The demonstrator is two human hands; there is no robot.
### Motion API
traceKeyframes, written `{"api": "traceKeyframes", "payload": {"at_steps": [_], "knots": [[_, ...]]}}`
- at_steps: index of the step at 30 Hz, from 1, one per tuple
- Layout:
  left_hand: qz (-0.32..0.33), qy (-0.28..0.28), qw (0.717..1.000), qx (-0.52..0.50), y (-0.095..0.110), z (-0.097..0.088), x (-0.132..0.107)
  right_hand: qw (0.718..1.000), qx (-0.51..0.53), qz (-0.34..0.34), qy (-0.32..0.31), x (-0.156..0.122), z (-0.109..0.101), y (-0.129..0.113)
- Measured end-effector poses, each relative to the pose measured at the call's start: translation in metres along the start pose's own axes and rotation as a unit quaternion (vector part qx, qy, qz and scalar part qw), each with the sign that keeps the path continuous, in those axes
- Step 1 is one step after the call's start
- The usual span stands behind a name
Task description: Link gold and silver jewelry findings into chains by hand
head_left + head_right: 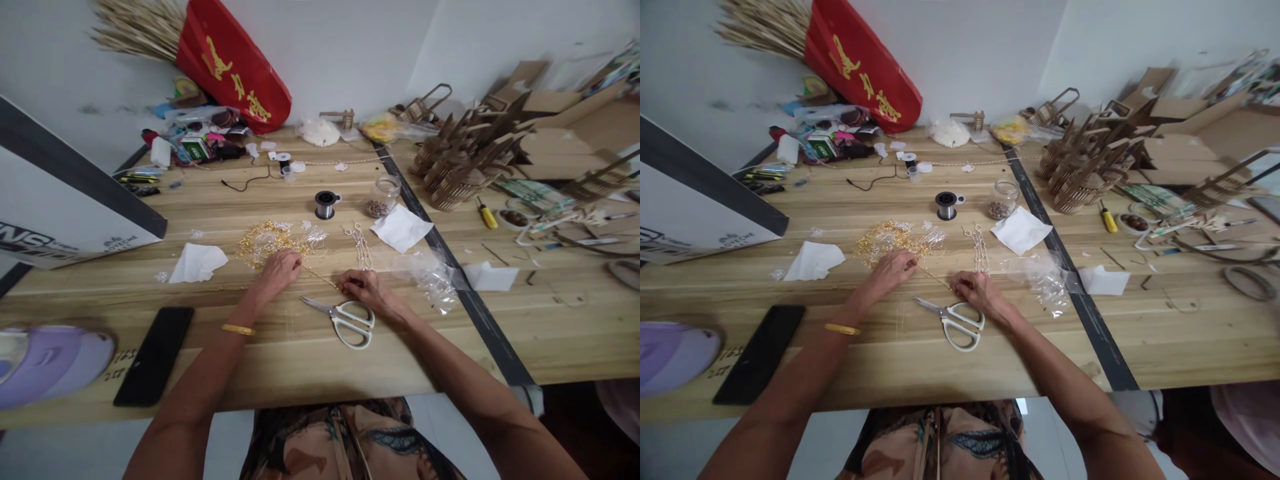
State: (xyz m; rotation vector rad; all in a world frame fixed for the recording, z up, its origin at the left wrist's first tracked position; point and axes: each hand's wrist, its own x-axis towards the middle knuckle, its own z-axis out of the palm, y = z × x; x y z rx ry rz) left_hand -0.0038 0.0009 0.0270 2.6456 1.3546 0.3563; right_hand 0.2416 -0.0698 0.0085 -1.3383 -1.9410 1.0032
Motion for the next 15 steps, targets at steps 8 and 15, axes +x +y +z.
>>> {"api": "traceKeyframes", "payload": {"at_steps": [8, 15], "knots": [[0.006, 0.014, 1.0, -0.026, -0.001, 0.008, 0.019, 1.0, -0.021, -0.011, -0.004, -0.001, 0.001, 0.0], [0.03, 0.012, 0.999, -0.027, 0.002, 0.012, 0.036, 0.997, -0.001, -0.077, -0.011, -0.001, -0.001, -0.004]]}}
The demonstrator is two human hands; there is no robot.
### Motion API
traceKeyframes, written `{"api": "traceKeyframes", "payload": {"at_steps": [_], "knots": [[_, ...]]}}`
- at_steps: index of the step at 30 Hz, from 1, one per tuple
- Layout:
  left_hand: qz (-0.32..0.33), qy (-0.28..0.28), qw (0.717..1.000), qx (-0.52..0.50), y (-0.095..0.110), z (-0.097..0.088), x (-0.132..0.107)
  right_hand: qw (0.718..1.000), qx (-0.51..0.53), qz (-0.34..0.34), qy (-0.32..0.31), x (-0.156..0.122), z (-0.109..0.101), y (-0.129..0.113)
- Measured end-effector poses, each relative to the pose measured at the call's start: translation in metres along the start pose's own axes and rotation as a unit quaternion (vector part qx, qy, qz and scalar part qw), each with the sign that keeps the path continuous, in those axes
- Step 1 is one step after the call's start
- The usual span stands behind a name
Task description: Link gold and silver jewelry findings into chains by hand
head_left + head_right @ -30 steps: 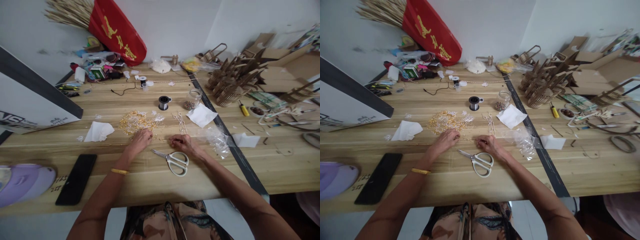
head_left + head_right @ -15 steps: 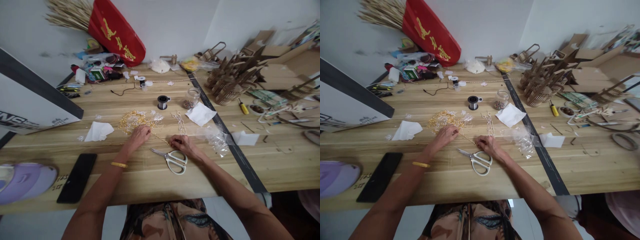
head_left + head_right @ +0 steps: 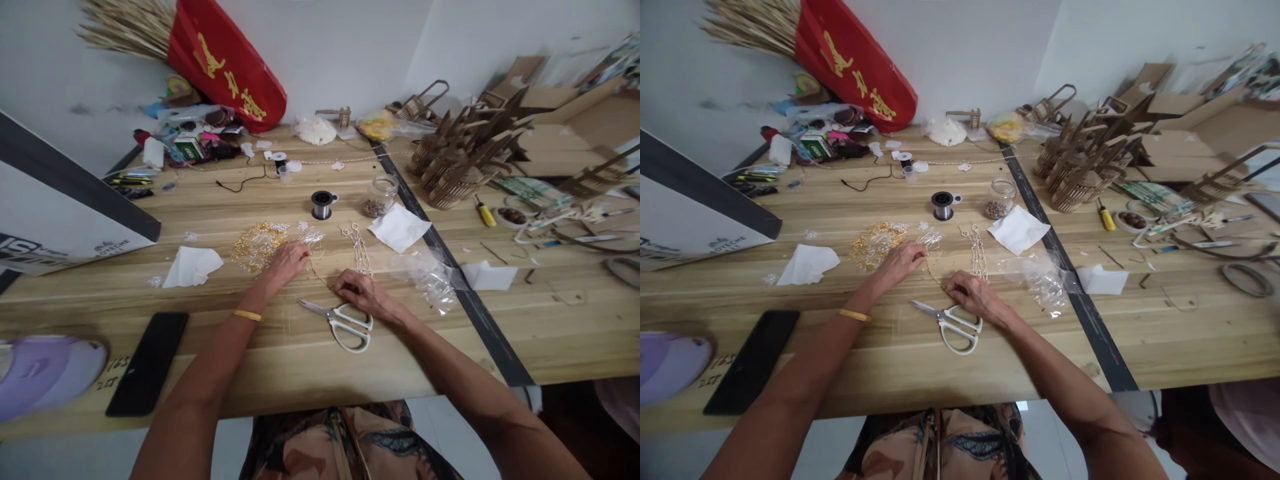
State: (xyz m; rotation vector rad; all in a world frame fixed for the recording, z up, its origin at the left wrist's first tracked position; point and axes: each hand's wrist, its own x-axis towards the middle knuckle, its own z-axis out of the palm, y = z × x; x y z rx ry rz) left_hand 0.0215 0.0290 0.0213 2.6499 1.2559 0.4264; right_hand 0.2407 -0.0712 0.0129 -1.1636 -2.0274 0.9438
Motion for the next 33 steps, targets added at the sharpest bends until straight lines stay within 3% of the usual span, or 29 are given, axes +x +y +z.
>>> {"api": "traceKeyframes", "payload": {"at_steps": [6, 11, 19, 22, 26, 33], "knots": [[-0.002, 0.012, 1.0, -0.003, -0.001, 0.005, 0.006, 0.998, 0.025, 0.045, -0.026, 0.0, -0.002, 0.0], [-0.039, 0.023, 0.998, -0.054, -0.008, -0.007, 0.001, 0.999, 0.024, 0.032, -0.017, 0.0, -0.001, 0.002], [-0.106, 0.091, 0.984, -0.107, -0.032, -0.046, -0.056, 1.0, -0.019, 0.005, -0.018, -0.001, 0.003, 0.001], [-0.124, 0.096, 0.982, -0.104, -0.019, -0.053, -0.083, 0.999, -0.039, -0.001, -0.003, -0.002, 0.007, -0.006], [-0.107, 0.068, 0.98, -0.15, 0.013, -0.045, -0.113, 0.997, -0.056, -0.043, 0.001, -0.005, 0.011, -0.022], [-0.138, 0.034, 0.944, -0.297, 0.066, -0.022, -0.127, 0.979, -0.131, -0.143, -0.059, -0.007, 0.021, -0.057]]}}
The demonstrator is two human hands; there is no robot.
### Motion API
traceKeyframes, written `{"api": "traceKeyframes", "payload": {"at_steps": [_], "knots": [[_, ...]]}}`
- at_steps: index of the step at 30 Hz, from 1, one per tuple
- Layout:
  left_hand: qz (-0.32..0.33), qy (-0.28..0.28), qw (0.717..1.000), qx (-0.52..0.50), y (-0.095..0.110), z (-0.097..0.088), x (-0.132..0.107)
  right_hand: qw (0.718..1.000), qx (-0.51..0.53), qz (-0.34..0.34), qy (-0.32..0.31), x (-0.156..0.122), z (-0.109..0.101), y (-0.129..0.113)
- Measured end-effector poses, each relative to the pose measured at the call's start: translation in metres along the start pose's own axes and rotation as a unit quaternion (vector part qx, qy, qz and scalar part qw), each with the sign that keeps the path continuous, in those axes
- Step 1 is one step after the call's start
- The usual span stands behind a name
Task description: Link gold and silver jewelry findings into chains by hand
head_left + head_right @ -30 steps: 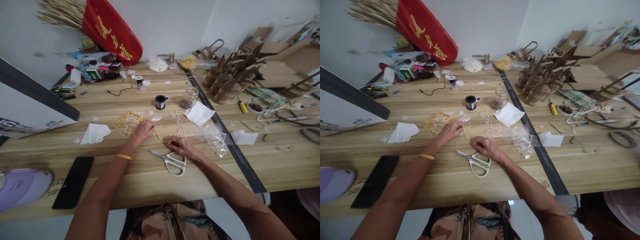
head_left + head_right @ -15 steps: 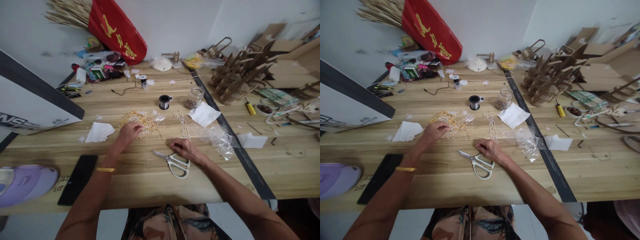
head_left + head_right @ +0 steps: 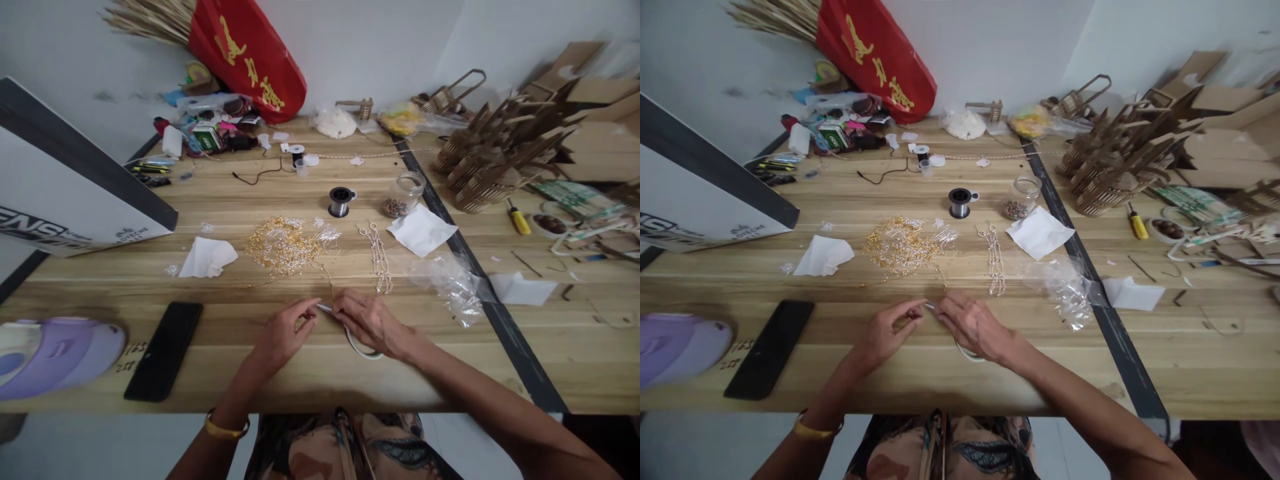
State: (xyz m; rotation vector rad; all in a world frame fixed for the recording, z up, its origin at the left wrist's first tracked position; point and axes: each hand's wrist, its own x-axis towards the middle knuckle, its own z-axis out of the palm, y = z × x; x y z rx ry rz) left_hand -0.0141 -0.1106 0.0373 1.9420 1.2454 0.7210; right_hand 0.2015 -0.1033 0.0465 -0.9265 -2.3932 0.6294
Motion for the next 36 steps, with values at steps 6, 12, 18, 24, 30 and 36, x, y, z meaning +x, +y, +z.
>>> {"api": "traceKeyframes", "payload": {"at_steps": [6, 12, 18, 24, 30, 36], "knots": [[-0.026, 0.009, 0.993, -0.114, 0.01, 0.012, -0.001, 0.996, -0.073, -0.042, -0.022, 0.007, 0.002, -0.022], [-0.022, 0.027, 0.995, -0.096, 0.006, 0.011, -0.008, 0.999, -0.042, -0.025, -0.013, 0.011, 0.01, -0.022], [0.035, 0.034, 0.999, 0.01, 0.003, 0.016, -0.015, 0.999, 0.001, 0.011, -0.041, 0.005, 0.014, -0.027], [0.042, 0.049, 0.998, 0.004, -0.002, 0.017, -0.019, 0.999, -0.013, -0.006, -0.044, -0.009, 0.014, -0.025], [-0.037, 0.09, 0.994, -0.048, -0.015, 0.002, -0.026, 0.977, -0.167, 0.113, -0.073, -0.025, 0.003, -0.011], [-0.114, 0.101, 0.986, -0.073, -0.021, -0.01, -0.032, 0.952, -0.223, 0.157, -0.136, -0.031, -0.001, -0.013]]}}
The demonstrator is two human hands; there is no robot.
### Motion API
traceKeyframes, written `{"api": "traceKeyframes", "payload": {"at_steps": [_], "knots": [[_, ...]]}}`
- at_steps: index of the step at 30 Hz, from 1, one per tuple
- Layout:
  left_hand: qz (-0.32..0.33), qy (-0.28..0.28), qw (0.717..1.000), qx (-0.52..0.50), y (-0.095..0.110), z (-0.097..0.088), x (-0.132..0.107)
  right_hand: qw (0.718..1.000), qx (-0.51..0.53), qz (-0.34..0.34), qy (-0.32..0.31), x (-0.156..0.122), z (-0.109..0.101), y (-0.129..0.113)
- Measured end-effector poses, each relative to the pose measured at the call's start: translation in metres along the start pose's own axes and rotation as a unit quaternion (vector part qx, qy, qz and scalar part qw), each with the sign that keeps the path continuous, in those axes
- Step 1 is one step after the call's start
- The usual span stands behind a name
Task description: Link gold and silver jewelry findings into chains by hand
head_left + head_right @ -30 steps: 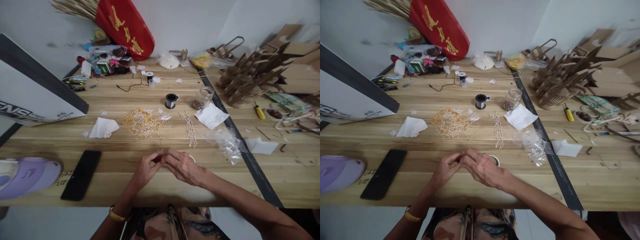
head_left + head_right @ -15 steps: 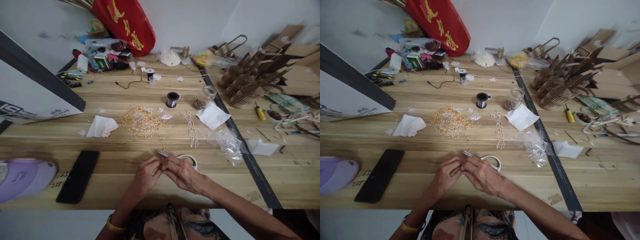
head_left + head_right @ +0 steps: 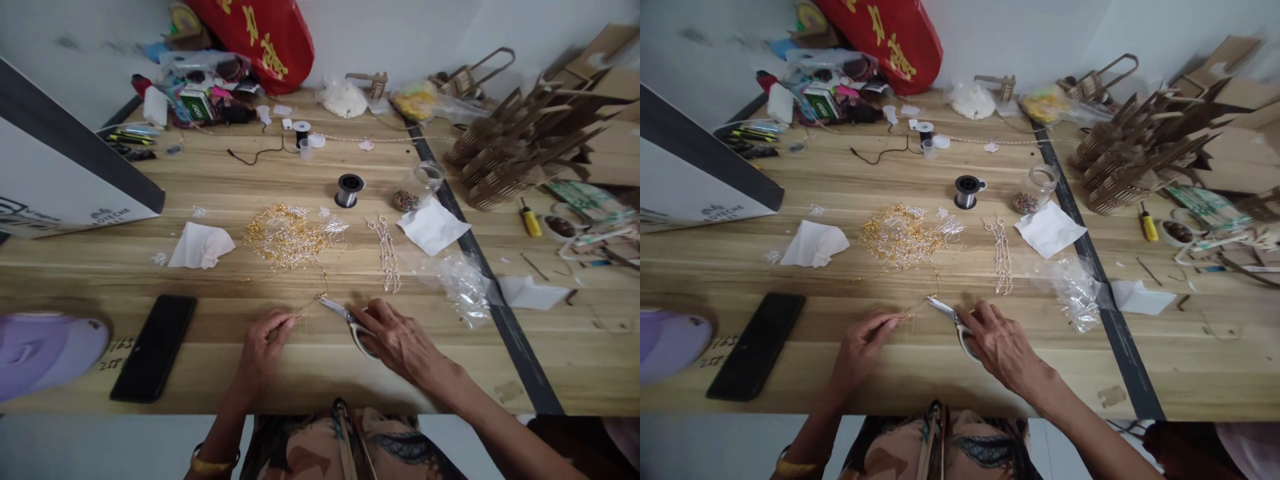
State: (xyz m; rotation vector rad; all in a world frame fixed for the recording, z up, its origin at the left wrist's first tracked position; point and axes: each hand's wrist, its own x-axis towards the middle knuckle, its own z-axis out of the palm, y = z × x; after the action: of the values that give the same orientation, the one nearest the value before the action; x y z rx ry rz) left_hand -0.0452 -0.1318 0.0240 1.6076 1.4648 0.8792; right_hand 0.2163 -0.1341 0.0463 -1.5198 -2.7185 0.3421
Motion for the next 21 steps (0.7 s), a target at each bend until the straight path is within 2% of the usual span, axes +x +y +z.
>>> {"api": "traceKeyframes", "payload": {"at_steps": [5, 15, 21], "knots": [[-0.012, 0.014, 1.0, -0.002, -0.006, -0.006, -0.001, 0.999, -0.019, 0.013, -0.036, -0.005, -0.002, 0.003], [-0.038, 0.045, 0.998, 0.006, -0.013, -0.015, 0.0, 0.997, -0.027, -0.003, -0.066, -0.014, -0.019, 0.026], [-0.057, 0.059, 0.997, -0.006, -0.019, -0.017, -0.002, 0.999, -0.034, -0.033, -0.017, 0.011, -0.033, 0.025]]}}
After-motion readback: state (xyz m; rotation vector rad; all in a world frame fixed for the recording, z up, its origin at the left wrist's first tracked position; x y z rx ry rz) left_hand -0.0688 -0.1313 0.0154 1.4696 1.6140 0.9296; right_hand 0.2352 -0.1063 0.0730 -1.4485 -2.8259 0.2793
